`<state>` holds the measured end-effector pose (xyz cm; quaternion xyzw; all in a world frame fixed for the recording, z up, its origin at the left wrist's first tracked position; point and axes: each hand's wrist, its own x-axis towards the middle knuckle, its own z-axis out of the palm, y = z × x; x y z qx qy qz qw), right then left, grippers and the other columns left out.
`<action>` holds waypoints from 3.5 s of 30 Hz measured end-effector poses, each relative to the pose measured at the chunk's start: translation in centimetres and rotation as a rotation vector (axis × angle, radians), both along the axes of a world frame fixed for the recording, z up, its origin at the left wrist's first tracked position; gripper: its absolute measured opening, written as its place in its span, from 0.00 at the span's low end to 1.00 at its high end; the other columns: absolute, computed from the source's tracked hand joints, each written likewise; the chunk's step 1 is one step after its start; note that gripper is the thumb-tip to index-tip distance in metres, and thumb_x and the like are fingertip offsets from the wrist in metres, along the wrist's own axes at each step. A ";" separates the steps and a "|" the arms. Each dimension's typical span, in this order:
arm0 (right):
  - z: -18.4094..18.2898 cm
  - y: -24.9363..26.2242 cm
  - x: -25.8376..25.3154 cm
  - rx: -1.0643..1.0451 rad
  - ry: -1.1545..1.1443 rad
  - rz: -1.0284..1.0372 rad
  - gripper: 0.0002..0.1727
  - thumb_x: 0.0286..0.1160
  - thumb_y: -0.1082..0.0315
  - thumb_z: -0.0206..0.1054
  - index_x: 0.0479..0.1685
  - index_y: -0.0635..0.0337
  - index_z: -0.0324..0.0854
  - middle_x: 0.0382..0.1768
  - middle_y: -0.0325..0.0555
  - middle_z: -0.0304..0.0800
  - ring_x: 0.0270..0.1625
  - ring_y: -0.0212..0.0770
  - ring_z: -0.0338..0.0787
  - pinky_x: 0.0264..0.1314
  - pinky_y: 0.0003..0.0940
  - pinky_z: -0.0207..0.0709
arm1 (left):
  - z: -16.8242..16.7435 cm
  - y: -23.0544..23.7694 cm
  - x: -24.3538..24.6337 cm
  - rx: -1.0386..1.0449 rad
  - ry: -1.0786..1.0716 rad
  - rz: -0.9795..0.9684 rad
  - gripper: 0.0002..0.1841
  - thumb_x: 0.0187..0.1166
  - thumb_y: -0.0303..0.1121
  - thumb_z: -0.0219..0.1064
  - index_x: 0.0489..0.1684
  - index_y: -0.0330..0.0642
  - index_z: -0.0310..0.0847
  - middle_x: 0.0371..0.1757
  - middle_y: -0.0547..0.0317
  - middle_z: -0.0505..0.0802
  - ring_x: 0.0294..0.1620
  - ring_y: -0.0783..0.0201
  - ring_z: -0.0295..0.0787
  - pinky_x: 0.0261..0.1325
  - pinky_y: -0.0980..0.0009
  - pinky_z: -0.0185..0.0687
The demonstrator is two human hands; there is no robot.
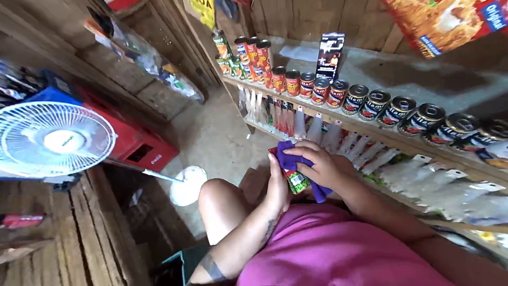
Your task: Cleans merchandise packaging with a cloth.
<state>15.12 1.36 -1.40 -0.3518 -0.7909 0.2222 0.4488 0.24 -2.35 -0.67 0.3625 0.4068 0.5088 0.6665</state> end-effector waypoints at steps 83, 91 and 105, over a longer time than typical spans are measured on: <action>0.9 -0.9 -0.1 0.042 -0.202 0.020 0.16 0.65 0.73 0.69 0.52 0.52 0.94 0.55 0.51 0.89 0.61 0.49 0.87 0.64 0.46 0.83 | -1.1 -0.3 0.1 -0.012 -0.002 0.028 0.39 0.81 0.73 0.35 0.79 0.58 0.66 0.58 0.61 0.89 0.58 0.65 0.87 0.59 0.60 0.86; 0.6 -0.4 0.2 0.008 -0.222 -0.014 0.19 0.68 0.73 0.68 0.57 0.48 0.93 0.55 0.50 0.88 0.58 0.49 0.87 0.61 0.48 0.83 | -0.6 -0.3 -0.1 0.013 -0.042 0.063 0.38 0.82 0.73 0.36 0.81 0.60 0.65 0.60 0.64 0.88 0.61 0.66 0.86 0.61 0.60 0.85; 1.0 -1.0 0.1 0.071 -0.173 0.123 0.18 0.69 0.71 0.64 0.56 0.50 0.92 0.56 0.48 0.88 0.61 0.43 0.86 0.64 0.40 0.83 | -1.0 -0.1 -1.0 0.164 0.015 0.142 0.42 0.78 0.76 0.37 0.85 0.60 0.61 0.64 0.66 0.87 0.57 0.71 0.86 0.53 0.68 0.85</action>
